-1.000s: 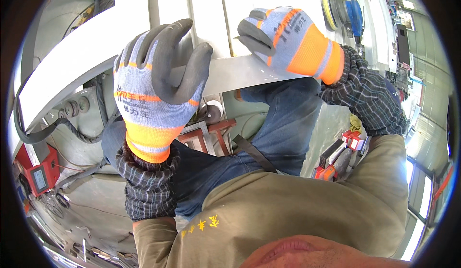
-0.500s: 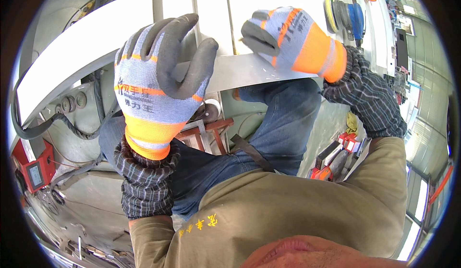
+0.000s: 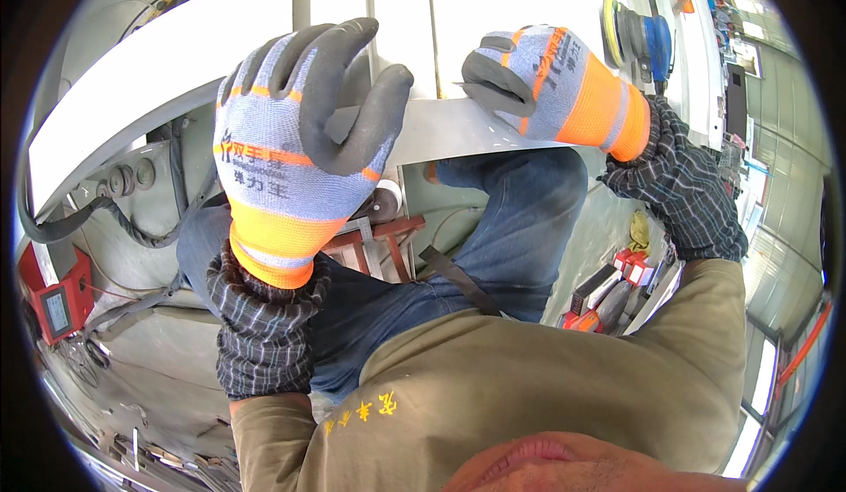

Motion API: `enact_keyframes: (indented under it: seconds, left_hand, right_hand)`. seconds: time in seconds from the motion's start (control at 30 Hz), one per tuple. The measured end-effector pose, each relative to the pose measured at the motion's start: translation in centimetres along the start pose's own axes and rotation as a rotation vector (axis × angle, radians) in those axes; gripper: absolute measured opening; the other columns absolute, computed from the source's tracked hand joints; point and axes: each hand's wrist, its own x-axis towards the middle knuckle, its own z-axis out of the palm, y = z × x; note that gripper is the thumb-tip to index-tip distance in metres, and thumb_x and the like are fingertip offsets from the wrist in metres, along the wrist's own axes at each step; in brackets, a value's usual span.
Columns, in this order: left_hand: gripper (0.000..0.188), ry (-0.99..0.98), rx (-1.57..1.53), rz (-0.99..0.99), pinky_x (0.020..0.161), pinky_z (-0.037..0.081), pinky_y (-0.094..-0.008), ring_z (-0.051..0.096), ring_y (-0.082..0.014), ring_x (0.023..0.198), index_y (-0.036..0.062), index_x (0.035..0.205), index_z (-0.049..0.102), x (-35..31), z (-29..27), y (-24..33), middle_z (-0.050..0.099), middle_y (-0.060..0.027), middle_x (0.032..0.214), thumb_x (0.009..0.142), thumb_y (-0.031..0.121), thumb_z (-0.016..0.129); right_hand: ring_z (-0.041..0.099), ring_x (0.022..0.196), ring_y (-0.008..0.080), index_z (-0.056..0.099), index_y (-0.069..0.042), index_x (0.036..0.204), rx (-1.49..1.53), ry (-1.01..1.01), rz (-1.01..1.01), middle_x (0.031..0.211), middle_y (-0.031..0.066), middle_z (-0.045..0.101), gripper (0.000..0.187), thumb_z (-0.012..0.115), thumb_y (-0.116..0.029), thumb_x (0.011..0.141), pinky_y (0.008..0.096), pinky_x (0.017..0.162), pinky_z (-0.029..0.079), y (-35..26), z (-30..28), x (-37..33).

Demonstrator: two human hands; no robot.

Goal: The person sits on the floor and uses a handheld orbital sander to smooth the surface of a white wooden slatted panel. They move the sander across the slats and edges, then briefly inspect the surface with their gloved hands.

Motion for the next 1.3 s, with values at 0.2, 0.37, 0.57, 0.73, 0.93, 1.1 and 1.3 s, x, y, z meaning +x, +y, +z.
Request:
enact_keyframes:
  seconds: [0.2,0.37,0.57,0.73,0.93,1.1,1.3]
  left_hand:
    - [0.036,0.000,0.008,0.039,0.084,0.056,-0.0406,0.070,-0.0324,0.095,0.0048,0.118,0.072,0.0,0.0,-0.3,0.073,-0.0146,0.108,0.085,0.013,0.080]
    - [0.035,0.017,0.029,0.028,0.084,0.056,-0.0406,0.070,-0.0329,0.095,0.0049,0.117,0.073,0.1,0.1,-0.1,0.073,-0.0147,0.108,0.085,0.015,0.080]
    - [0.035,0.022,0.025,0.014,0.085,0.056,-0.0405,0.070,-0.0331,0.097,0.0048,0.117,0.073,0.0,0.1,0.0,0.073,-0.0147,0.107,0.085,0.017,0.080]
    - [0.035,0.039,0.037,0.046,0.085,0.056,-0.0405,0.070,-0.0332,0.097,0.0044,0.117,0.073,0.2,0.0,0.2,0.073,-0.0148,0.107,0.085,0.018,0.080]
    - [0.036,0.016,-0.016,-0.028,0.084,0.056,-0.0404,0.070,-0.0332,0.096,0.0039,0.117,0.073,-0.1,0.1,-0.1,0.073,-0.0150,0.106,0.084,0.018,0.080]
    - [0.035,0.034,0.004,0.015,0.084,0.056,-0.0406,0.070,-0.0335,0.096,0.0041,0.116,0.073,0.0,0.1,-0.1,0.073,-0.0148,0.106,0.084,0.017,0.080]
    - [0.033,0.006,0.023,0.022,0.085,0.056,-0.0407,0.069,-0.0340,0.098,0.0050,0.115,0.074,0.1,0.0,-0.4,0.073,-0.0140,0.107,0.084,0.017,0.080]
  right_hand:
    - [0.068,0.089,0.0354,0.065,-0.005,0.117,0.058,-0.016,0.061,0.101,0.0169,0.067,0.043,0.073,-0.026,0.081,0.0426,0.081,0.054,-0.3,-0.4,1.1]
    - [0.069,0.093,0.0349,0.065,-0.003,0.118,-0.012,-0.175,0.168,0.105,0.0178,0.068,0.046,0.073,-0.024,0.078,0.0422,0.084,0.054,-0.8,-1.7,1.2]
    - [0.071,0.095,0.0352,0.064,-0.002,0.122,0.035,-0.040,-0.006,0.107,0.0182,0.071,0.051,0.074,-0.024,0.076,0.0430,0.084,0.055,0.2,0.3,0.1]
    - [0.071,0.096,0.0347,0.065,-0.005,0.122,0.038,-0.199,0.181,0.106,0.0161,0.072,0.050,0.074,-0.026,0.077,0.0436,0.086,0.056,-0.5,-0.9,1.5]
    - [0.066,0.085,0.0333,0.067,-0.005,0.108,0.071,-0.079,0.093,0.094,0.0132,0.066,0.025,0.070,-0.017,0.086,0.0409,0.076,0.054,-0.1,-0.6,1.9]
    - [0.067,0.083,0.0349,0.065,-0.005,0.105,0.104,-0.058,0.073,0.090,0.0140,0.067,0.026,0.069,-0.019,0.084,0.0419,0.074,0.054,-0.7,-0.7,1.1]
    - [0.067,0.089,0.0349,0.065,-0.006,0.107,0.082,-0.073,0.072,0.097,0.0136,0.067,0.028,0.069,-0.020,0.083,0.0422,0.076,0.054,-0.3,-0.8,1.5]
